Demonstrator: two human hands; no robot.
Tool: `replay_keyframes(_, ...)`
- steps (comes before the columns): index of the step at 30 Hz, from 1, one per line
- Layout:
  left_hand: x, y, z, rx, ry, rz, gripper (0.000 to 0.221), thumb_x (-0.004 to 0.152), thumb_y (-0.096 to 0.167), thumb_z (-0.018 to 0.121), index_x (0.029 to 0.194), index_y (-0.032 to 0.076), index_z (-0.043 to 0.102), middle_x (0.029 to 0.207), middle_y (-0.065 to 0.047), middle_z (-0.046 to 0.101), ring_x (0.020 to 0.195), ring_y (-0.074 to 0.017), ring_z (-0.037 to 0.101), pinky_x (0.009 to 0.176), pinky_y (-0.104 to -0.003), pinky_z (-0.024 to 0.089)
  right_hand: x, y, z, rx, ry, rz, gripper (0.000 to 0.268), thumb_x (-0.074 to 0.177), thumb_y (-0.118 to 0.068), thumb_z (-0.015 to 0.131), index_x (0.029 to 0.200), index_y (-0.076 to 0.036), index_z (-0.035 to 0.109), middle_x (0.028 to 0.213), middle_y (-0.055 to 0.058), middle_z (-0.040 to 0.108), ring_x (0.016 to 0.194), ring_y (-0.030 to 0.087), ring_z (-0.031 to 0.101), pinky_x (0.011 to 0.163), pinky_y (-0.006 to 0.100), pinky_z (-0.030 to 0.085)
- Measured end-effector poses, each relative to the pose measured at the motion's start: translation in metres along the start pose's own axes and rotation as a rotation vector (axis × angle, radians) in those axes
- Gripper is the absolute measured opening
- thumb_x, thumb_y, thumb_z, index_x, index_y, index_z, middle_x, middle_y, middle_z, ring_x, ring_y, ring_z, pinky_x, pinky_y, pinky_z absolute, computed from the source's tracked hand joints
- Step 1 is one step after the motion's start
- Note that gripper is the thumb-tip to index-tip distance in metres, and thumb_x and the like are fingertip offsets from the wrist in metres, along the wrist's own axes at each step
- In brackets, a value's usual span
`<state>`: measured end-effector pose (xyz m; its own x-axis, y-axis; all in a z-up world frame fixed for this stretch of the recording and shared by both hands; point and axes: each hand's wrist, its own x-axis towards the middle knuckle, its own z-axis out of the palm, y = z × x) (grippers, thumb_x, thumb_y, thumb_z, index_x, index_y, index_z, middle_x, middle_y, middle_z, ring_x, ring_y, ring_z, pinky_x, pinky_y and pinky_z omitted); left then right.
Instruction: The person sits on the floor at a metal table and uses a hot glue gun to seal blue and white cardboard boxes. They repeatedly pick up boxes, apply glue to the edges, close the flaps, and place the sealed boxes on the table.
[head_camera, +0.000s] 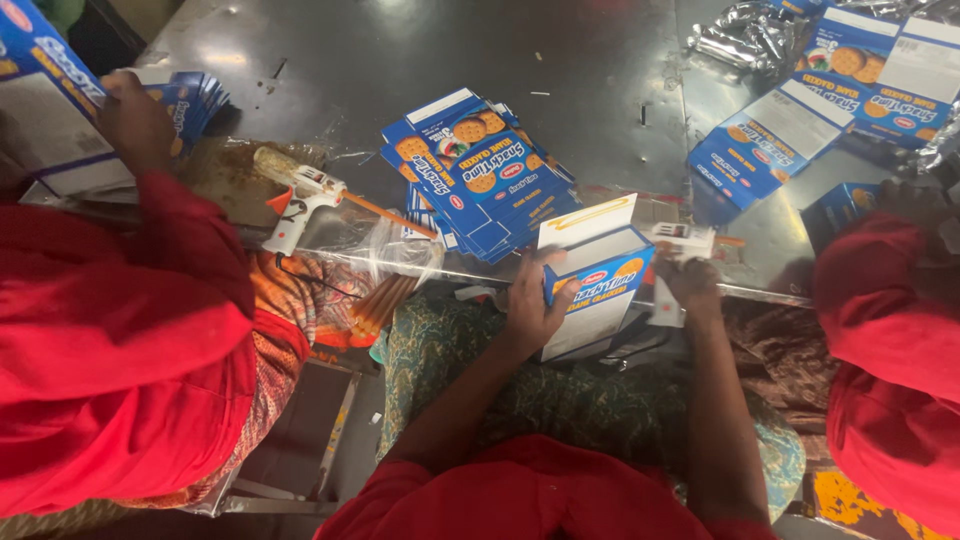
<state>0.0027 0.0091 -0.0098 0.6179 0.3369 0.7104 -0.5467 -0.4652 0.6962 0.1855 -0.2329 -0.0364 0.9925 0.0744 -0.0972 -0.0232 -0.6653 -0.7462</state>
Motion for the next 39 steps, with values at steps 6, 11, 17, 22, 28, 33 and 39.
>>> replay_keyframes(6, 0.005, -0.011, 0.001, -0.438, 0.098, -0.075, 0.031, 0.091, 0.004, 0.083, 0.11, 0.003, 0.059, 0.127, -0.025, 0.067, 0.124, -0.0311, 0.065, 0.108, -0.038, 0.054, -0.036, -0.032, -0.057, 0.611, -0.274, -0.31, 0.074, 0.072, -0.018, 0.086, 0.139, -0.025, 0.056, 0.14, 0.004, 0.063, 0.127, 0.021, 0.06, 0.1, 0.035, 0.051)
replay_keyframes(11, 0.02, -0.002, -0.011, -0.407, -0.095, 0.008, 0.034, 0.092, 0.003, 0.08, 0.118, 0.006, 0.058, 0.119, -0.013, 0.072, 0.133, -0.0283, 0.062, 0.112, -0.039, 0.052, -0.051, -0.051, -0.034, 0.707, -0.454, -0.429, 0.047, 0.077, -0.003, 0.084, 0.122, -0.011, 0.074, 0.128, 0.008, 0.067, 0.117, 0.02, 0.064, 0.102, 0.035, 0.055)
replay_keyframes(17, 0.053, 0.009, -0.037, -0.05, -0.638, 0.004, 0.041, 0.102, 0.01, 0.061, 0.143, 0.015, 0.06, 0.139, -0.007, 0.071, 0.134, -0.0245, 0.066, 0.112, -0.039, 0.054, -0.05, -0.04, -0.021, 0.229, -0.339, -0.638, 0.032, 0.086, 0.002, 0.08, 0.117, -0.008, 0.079, 0.113, 0.006, 0.066, 0.102, 0.02, 0.061, 0.087, 0.032, 0.052)
replay_keyframes(22, 0.075, -0.003, -0.053, -0.082, -0.544, 0.007, 0.057, 0.103, 0.032, 0.057, 0.154, 0.011, 0.046, 0.159, -0.015, 0.049, 0.151, -0.0351, 0.041, 0.125, -0.049, 0.034, -0.024, -0.014, -0.041, 0.854, -0.051, -0.535, 0.048, 0.096, -0.019, 0.076, 0.14, -0.008, 0.061, 0.134, 0.007, 0.065, 0.124, 0.021, 0.063, 0.105, 0.034, 0.055)
replay_keyframes(28, 0.059, -0.063, -0.085, 0.839, -0.591, 0.1, 0.089, 0.075, 0.045, 0.074, 0.147, 0.003, 0.045, 0.152, -0.022, 0.045, 0.142, -0.0442, 0.034, 0.116, -0.057, 0.026, -0.005, 0.025, -0.069, 1.893, 0.048, -0.158, 0.055, 0.099, -0.04, 0.071, 0.137, -0.014, 0.043, 0.131, 0.028, 0.056, 0.12, 0.039, 0.065, 0.108, 0.048, 0.06)
replay_keyframes(33, 0.032, -0.095, -0.079, 0.875, -0.7, 0.069, 0.084, 0.071, 0.04, 0.072, 0.141, -0.001, 0.049, 0.144, -0.024, 0.051, 0.134, -0.0417, 0.044, 0.112, -0.054, 0.034, -0.015, 0.013, -0.041, 1.523, -0.122, -0.137, 0.054, 0.099, -0.038, 0.073, 0.142, -0.013, 0.052, 0.125, 0.018, 0.064, 0.109, 0.028, 0.068, 0.094, 0.039, 0.062)
replay_keyframes(39, 0.037, -0.125, -0.094, 0.996, -0.387, 0.33, 0.071, 0.069, 0.031, 0.066, 0.131, -0.004, 0.057, 0.133, -0.026, 0.061, 0.122, -0.0379, 0.059, 0.104, -0.05, 0.048, -0.032, -0.005, -0.027, 1.331, -0.301, -0.245, 0.044, 0.105, -0.029, 0.071, 0.138, -0.005, 0.055, 0.119, 0.02, 0.071, 0.102, 0.03, 0.072, 0.088, 0.04, 0.061)
